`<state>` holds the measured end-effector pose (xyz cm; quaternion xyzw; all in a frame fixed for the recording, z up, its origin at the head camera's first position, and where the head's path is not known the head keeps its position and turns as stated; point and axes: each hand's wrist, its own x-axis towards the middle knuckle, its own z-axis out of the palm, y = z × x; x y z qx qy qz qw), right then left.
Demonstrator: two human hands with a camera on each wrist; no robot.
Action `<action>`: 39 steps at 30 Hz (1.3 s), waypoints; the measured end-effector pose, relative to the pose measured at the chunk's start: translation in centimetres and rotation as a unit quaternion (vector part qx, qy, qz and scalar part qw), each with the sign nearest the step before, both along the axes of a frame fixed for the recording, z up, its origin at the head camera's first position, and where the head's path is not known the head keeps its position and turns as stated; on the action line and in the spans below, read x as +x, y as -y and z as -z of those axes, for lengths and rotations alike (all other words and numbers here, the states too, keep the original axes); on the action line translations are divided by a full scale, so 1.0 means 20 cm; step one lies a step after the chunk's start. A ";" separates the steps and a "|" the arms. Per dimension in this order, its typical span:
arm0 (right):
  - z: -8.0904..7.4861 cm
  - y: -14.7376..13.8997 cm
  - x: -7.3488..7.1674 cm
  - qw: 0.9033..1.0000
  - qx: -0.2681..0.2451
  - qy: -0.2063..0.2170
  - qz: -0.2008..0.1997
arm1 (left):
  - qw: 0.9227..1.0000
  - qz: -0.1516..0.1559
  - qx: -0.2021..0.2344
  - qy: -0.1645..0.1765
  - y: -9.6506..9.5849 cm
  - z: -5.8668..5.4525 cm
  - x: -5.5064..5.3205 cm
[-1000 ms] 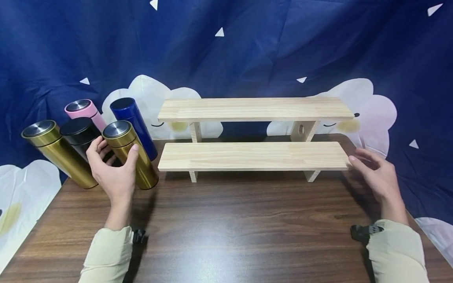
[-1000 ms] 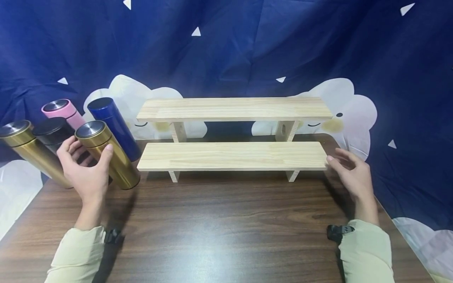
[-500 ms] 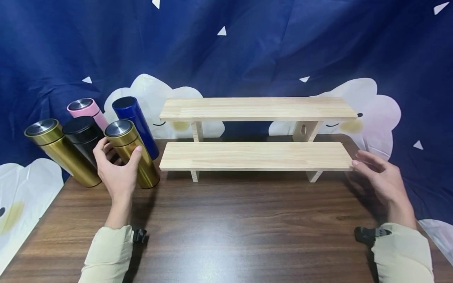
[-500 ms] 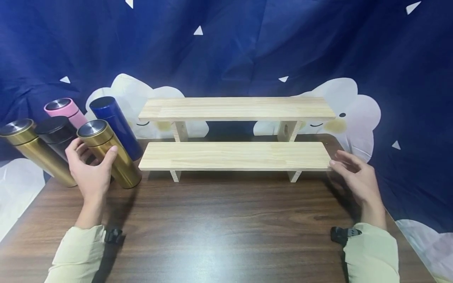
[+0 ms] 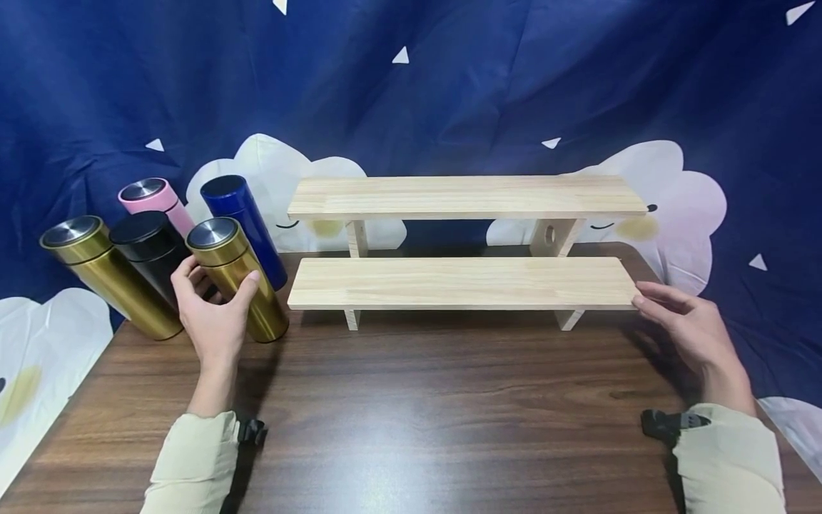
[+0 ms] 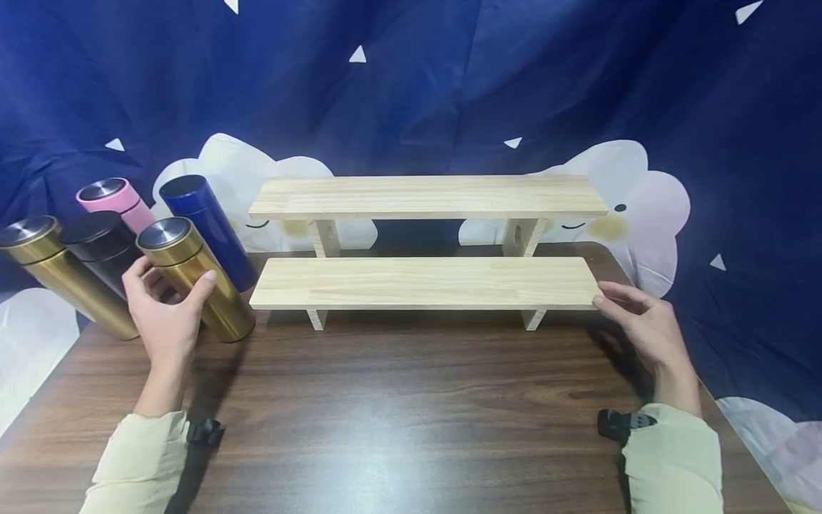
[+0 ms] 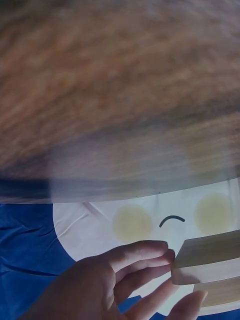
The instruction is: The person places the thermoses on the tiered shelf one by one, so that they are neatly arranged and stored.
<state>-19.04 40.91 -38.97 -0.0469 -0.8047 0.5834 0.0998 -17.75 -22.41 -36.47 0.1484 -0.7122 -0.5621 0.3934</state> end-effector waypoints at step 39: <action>0.01 -0.01 0.00 1.000 0.007 0.013 -0.004 | 1.000 0.014 0.007 -0.023 0.02 0.05 -0.02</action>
